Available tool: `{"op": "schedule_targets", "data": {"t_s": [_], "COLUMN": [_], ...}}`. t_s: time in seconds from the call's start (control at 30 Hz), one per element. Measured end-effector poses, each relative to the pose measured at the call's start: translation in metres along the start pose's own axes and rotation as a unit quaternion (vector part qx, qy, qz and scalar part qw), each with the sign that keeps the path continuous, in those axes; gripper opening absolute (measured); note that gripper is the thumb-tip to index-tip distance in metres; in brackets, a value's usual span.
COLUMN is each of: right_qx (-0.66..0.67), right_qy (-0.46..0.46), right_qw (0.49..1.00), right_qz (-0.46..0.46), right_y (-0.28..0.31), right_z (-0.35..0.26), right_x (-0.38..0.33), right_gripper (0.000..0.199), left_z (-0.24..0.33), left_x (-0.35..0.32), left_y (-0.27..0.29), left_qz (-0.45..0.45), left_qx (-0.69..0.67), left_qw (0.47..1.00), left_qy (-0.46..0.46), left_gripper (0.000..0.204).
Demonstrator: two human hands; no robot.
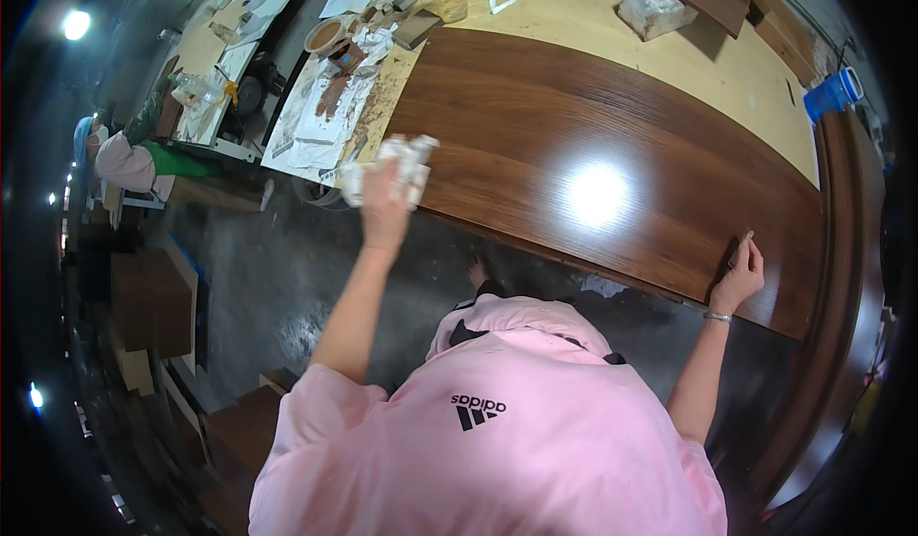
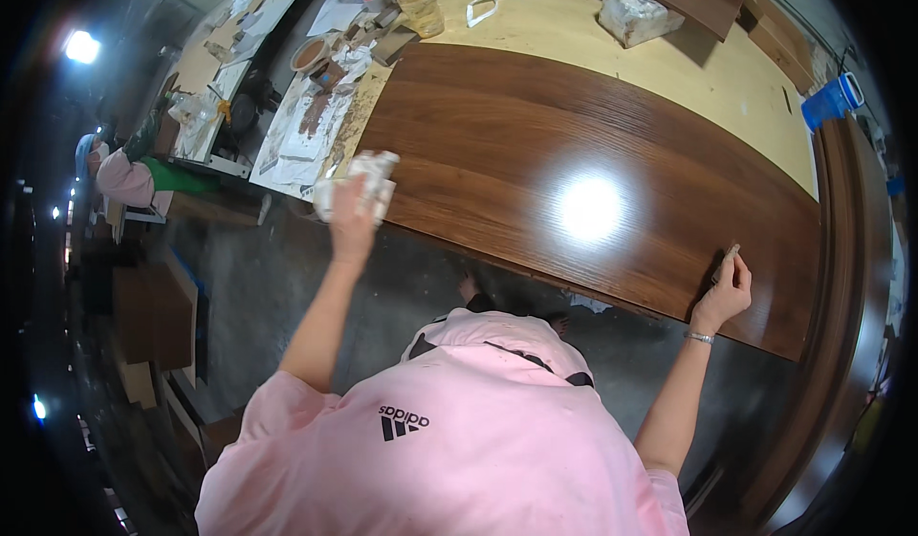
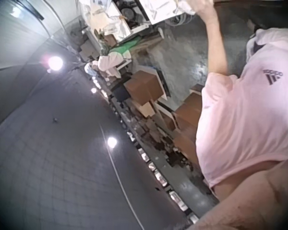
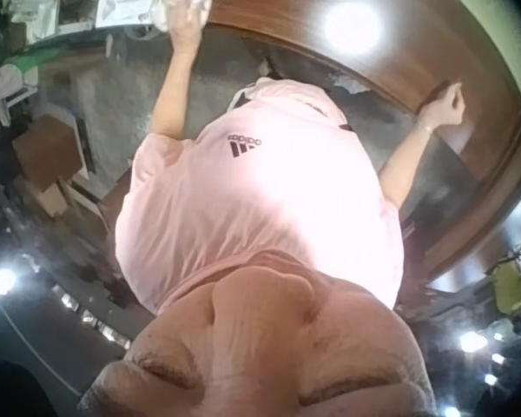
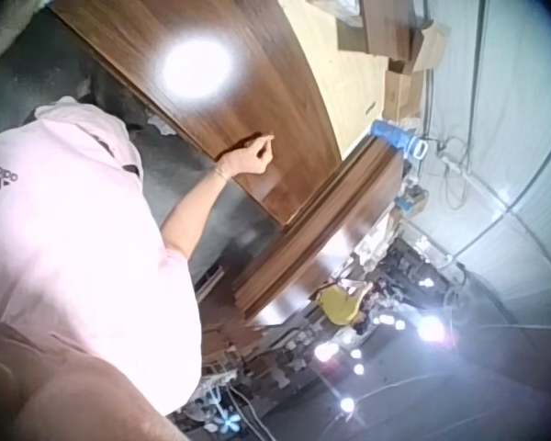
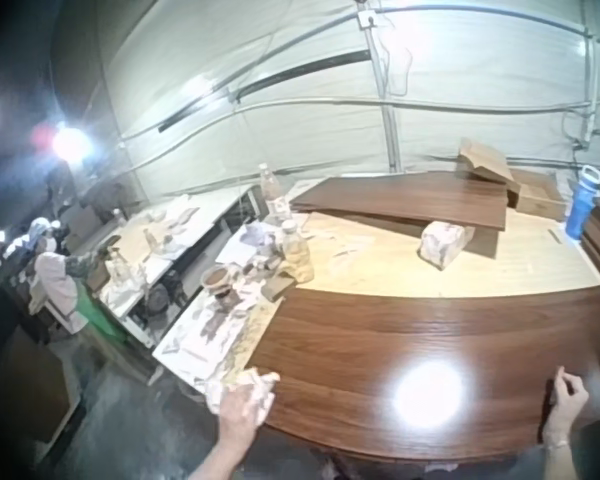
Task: The person wipes the surface of a wood panel with a cloth, uses a block to sand the edges and surface, and pours a liquid from a bottle onto the cloth before wiping the wood panel again.
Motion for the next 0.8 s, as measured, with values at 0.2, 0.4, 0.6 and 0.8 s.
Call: {"op": "schedule_targets", "data": {"t_s": [0.2,0.4,0.6,0.8], "right_qx": [0.016,0.040,0.065,0.026], "right_qy": [-0.001,-0.014,0.025,0.024], "right_qw": [1.000,0.999,0.997,0.998], "right_qz": [-0.008,-0.011,0.042,0.054], "right_y": [0.000,-0.005,-0.009,-0.008], "right_z": [-0.003,0.009,-0.018,-0.017], "right_x": [-0.004,-0.002,-0.005,-0.010], "right_gripper": [0.019,0.018,0.018,0.020], "left_z": [0.034,-0.006,0.174,0.194], "left_x": [-0.017,-0.008,-0.013,0.003], "left_y": [0.015,0.021,0.012,0.021], "left_qz": [0.040,0.026,0.001,-0.140], "left_qx": [-0.200,-0.122,-0.345,-0.390], "left_qw": [0.979,0.991,0.922,0.855], "left_qy": [-0.033,-0.042,-0.173,-0.314], "left_gripper": [0.030,0.027,0.048,0.041]}}
Point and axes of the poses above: each hand's wrist, its own x-axis towards the middle knuckle, its own y-axis out of the back of the hand, z = x × y, the point moved 4 cm from there along x, towards the middle knuckle, and after that the axes turned 2 degrees about x, right-handed, at the moved point
